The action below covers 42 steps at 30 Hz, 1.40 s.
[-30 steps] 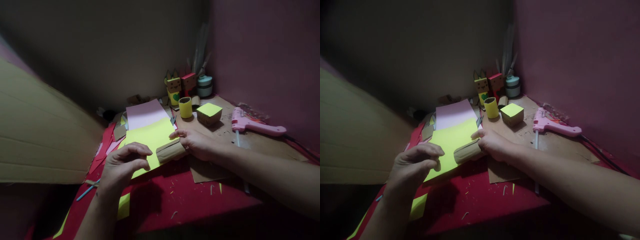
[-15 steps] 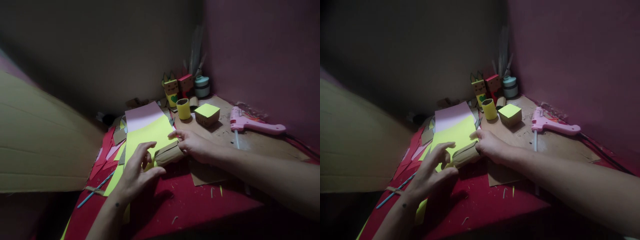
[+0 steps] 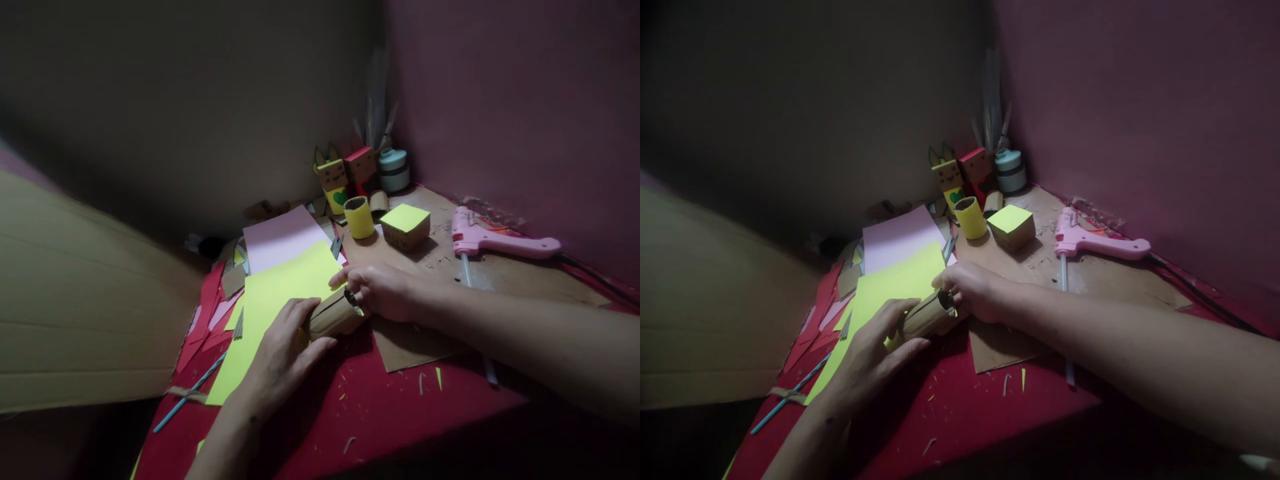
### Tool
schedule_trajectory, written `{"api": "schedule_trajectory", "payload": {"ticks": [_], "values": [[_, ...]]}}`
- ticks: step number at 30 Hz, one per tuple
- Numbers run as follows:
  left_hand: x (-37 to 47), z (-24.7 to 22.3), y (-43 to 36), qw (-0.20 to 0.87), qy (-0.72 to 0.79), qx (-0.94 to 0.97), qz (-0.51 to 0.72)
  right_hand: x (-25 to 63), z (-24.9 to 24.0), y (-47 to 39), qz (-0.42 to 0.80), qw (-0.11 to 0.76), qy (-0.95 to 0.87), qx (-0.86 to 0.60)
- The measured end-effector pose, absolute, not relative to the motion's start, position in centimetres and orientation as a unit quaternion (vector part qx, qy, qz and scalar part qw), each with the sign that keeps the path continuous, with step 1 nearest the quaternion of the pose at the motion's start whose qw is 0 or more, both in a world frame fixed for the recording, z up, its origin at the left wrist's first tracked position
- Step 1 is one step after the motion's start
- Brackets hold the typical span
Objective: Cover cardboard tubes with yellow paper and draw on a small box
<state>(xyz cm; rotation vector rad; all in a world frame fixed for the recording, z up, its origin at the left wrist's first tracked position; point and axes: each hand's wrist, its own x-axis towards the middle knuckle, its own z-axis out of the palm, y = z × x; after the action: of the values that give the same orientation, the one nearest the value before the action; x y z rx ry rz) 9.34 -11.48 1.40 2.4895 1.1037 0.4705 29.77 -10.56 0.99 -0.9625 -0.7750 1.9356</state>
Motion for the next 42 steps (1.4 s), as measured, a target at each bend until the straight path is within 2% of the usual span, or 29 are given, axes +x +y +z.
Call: {"api": "schedule_trajectory", "payload": {"ticks": [21, 36, 42], "values": [[9.4, 1.3, -11.3, 0.154, 0.381, 0.899, 0.153, 29.9, 0.8, -10.0, 0.784, 0.387, -0.297, -0.384], [9.7, 1.3, -11.4, 0.178, 0.387, 0.894, 0.138, 29.5, 0.5, -10.9, 0.690, 0.412, -0.387, -0.452], [8.3, 1.6, -11.0, 0.179, 0.371, 0.900, 0.144, 29.5, 0.4, -10.9, 0.706, 0.412, -0.376, -0.436]]}}
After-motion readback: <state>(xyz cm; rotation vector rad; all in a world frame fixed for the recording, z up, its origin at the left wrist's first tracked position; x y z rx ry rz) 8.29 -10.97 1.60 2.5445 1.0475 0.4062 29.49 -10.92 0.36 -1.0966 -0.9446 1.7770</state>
